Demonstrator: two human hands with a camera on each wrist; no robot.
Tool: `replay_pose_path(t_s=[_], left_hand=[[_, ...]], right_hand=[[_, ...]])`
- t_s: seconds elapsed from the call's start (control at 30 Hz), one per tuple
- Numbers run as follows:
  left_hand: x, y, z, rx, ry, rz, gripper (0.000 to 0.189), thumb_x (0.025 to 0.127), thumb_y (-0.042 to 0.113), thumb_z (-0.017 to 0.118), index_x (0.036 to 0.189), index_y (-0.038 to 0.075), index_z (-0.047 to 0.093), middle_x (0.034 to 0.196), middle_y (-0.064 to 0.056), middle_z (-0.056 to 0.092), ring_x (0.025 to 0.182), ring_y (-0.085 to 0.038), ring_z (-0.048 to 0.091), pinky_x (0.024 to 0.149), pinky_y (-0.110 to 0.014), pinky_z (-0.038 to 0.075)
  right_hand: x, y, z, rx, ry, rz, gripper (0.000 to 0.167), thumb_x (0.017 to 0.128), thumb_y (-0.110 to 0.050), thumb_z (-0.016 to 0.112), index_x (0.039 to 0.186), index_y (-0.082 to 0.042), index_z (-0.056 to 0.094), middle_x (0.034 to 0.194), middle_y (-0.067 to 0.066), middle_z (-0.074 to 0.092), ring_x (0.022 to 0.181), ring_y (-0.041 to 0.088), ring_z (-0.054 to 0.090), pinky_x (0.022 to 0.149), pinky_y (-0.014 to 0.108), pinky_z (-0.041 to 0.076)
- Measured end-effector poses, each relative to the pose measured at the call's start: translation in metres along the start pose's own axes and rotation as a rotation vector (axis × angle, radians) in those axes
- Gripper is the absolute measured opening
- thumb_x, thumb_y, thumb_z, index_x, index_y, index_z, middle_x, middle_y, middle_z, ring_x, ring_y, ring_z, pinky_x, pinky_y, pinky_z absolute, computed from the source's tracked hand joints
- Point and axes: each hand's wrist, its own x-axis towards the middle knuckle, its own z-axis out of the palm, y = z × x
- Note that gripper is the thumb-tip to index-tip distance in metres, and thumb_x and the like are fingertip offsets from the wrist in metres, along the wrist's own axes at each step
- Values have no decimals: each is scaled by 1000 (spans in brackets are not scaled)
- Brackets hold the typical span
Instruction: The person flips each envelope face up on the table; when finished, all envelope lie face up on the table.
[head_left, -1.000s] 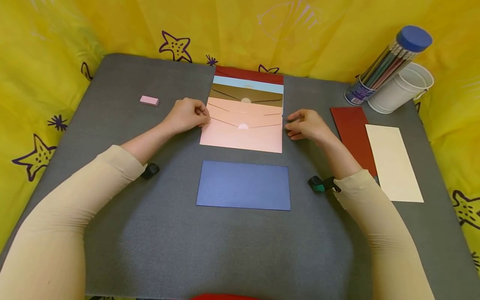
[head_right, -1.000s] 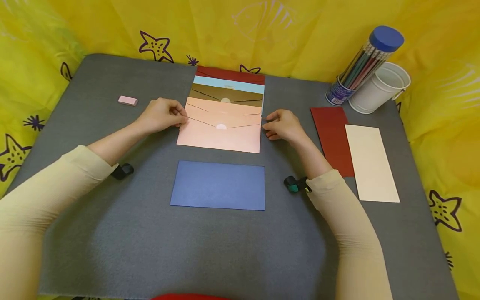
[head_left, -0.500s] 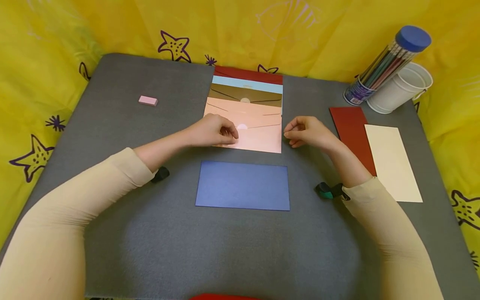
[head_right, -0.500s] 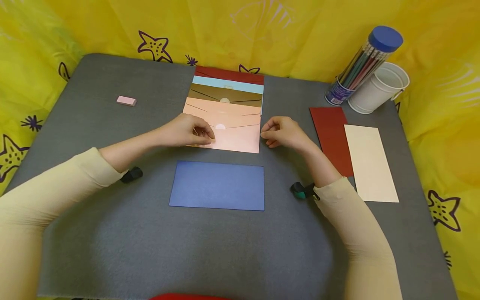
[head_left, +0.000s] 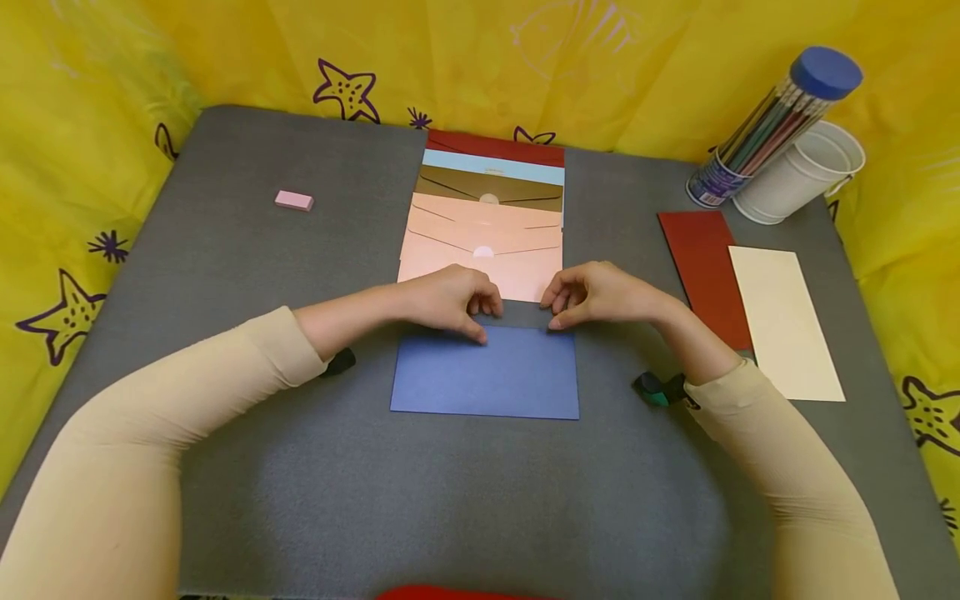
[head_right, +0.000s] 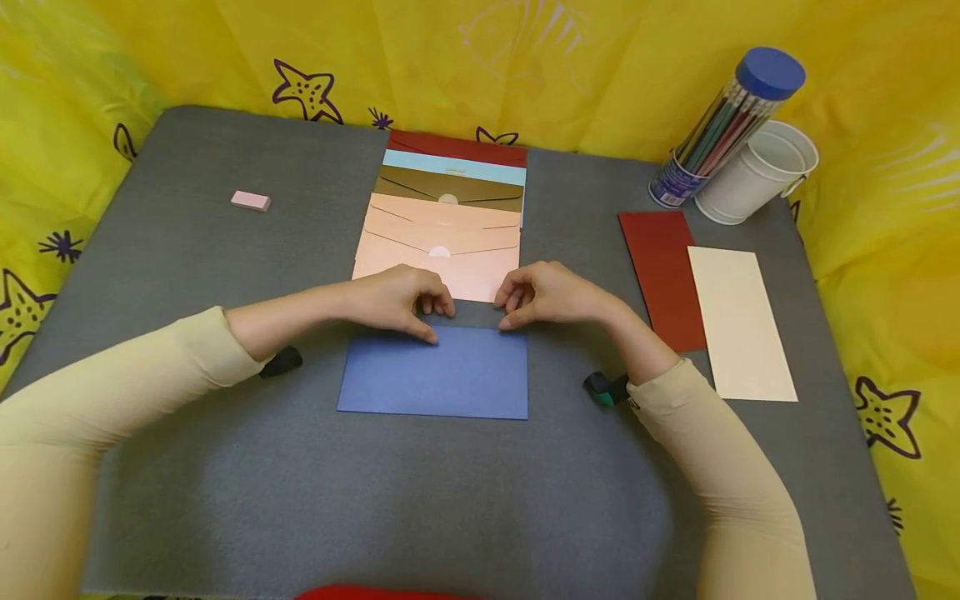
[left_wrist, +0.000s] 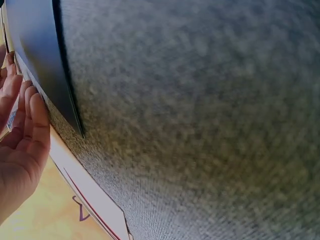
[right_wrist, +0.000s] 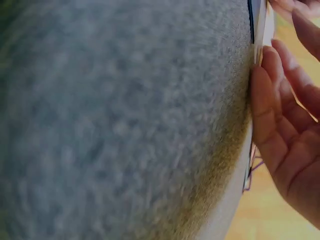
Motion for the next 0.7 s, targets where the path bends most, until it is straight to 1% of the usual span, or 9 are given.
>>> replay_pose_path(t_s=[0.13, 0.27, 0.43, 0.6, 0.7], left_hand=[[0, 0, 1, 34, -52, -15, 40, 71, 21, 88, 103, 9, 67, 95, -7, 61, 90, -18, 55, 83, -29, 46], [-1, 0, 2, 50, -81, -13, 44, 68, 20, 90, 100, 9, 63, 95, -7, 55, 89, -18, 51, 81, -28, 43], [-2, 0, 3, 85, -77, -24, 41, 67, 20, 91, 93, 10, 61, 92, -5, 51, 84, -17, 48, 77, -27, 39], [-3, 0, 3, 106, -63, -41, 40, 66, 21, 92, 89, 10, 61, 90, -4, 50, 83, -17, 49, 77, -26, 39], [-3, -1, 4, 109, -61, -44, 40, 66, 22, 92, 88, 11, 61, 90, -4, 51, 84, -17, 49, 78, -26, 39]], right_hand=[[1, -1, 4, -81, -29, -26, 32, 76, -31, 86, 100, -18, 70, 86, -1, 69, 80, 13, 63, 69, 21, 49], [0, -1, 5, -119, -44, -37, 35, 72, -31, 89, 98, -20, 69, 86, -1, 67, 81, 14, 59, 68, 22, 45], [-1, -2, 7, -141, -61, -56, 37, 68, -29, 91, 95, -19, 67, 84, 1, 61, 79, 15, 54, 67, 23, 43], [1, -4, 10, -206, -62, -105, 35, 66, -23, 92, 88, -17, 66, 81, 1, 57, 78, 14, 52, 69, 24, 43], [2, -5, 11, -234, -57, -121, 34, 65, -21, 92, 85, -16, 65, 79, 0, 57, 77, 14, 51, 70, 24, 42]])
